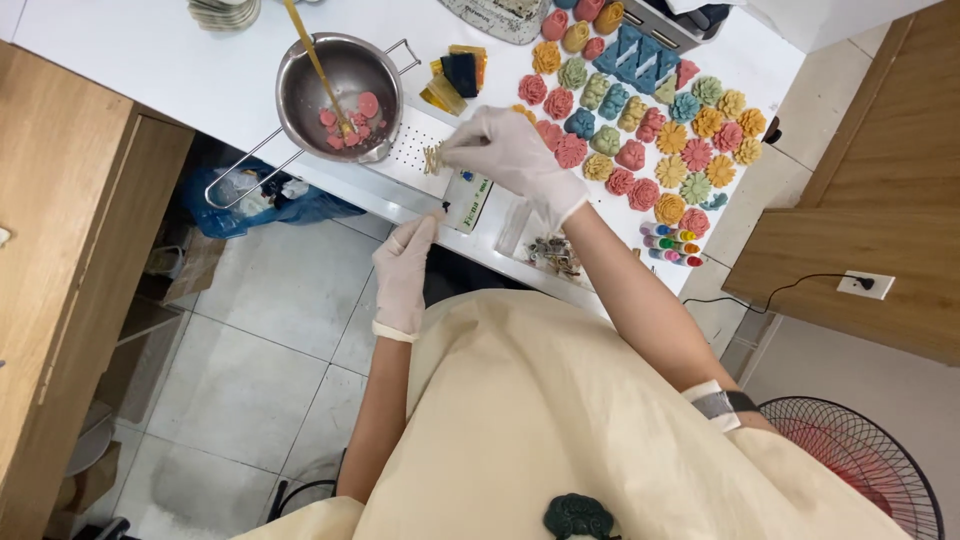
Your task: Sorts and packages small craft components or jewelry findings into a clear bag.
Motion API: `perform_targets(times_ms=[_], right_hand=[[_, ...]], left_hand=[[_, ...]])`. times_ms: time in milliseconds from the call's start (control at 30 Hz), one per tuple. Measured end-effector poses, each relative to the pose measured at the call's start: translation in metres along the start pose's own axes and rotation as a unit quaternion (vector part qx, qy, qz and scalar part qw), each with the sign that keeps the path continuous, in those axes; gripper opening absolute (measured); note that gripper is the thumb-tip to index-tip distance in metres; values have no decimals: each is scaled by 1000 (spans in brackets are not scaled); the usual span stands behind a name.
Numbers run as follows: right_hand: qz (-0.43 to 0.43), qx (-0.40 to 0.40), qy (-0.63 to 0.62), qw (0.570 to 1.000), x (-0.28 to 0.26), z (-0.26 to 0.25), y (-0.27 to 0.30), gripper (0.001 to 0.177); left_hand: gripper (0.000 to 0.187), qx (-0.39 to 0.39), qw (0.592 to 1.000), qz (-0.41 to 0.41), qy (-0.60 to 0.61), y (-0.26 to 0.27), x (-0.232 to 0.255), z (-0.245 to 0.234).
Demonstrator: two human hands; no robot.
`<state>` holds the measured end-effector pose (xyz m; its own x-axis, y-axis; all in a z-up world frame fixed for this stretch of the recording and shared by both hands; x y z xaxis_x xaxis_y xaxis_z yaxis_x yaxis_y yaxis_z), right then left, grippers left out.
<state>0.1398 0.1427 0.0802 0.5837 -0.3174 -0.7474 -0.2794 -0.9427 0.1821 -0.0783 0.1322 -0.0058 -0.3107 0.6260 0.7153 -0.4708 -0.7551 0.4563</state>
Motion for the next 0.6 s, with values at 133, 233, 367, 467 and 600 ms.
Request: perform_targets(times_ms=[133, 233, 367, 467, 600], right_hand=[[42, -88, 32, 995, -20, 21, -33, 15], [72, -117, 64, 988, -23, 30, -42, 17], [100, -86, 142, 981, -24, 33, -43, 17], [62, -30, 151, 986, -27, 29, -42, 18], [-5, 43, 210, 977, -32, 18, -36, 15]], left_hand=[[24, 65, 996, -13, 56, -1, 10, -16], [23, 89, 992, -4, 90, -6, 9, -29], [16, 89, 989, 70, 93, -21, 10, -40], [18, 74, 991, 83, 70, -30, 20, -32], [19, 81, 994, 78, -15, -37, 37, -13]])
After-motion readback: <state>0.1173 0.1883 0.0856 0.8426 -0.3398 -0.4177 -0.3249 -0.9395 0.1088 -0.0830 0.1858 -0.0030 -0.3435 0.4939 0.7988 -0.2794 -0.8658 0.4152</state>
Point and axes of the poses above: each hand's wrist, its own y-axis away from the middle knuckle, its own z-axis out of the palm, x = y × z, the point moved 5 cm from there along -y, towards the middle knuckle, and after that the axes turned 15 degrees about y, right-handed, at the moved point
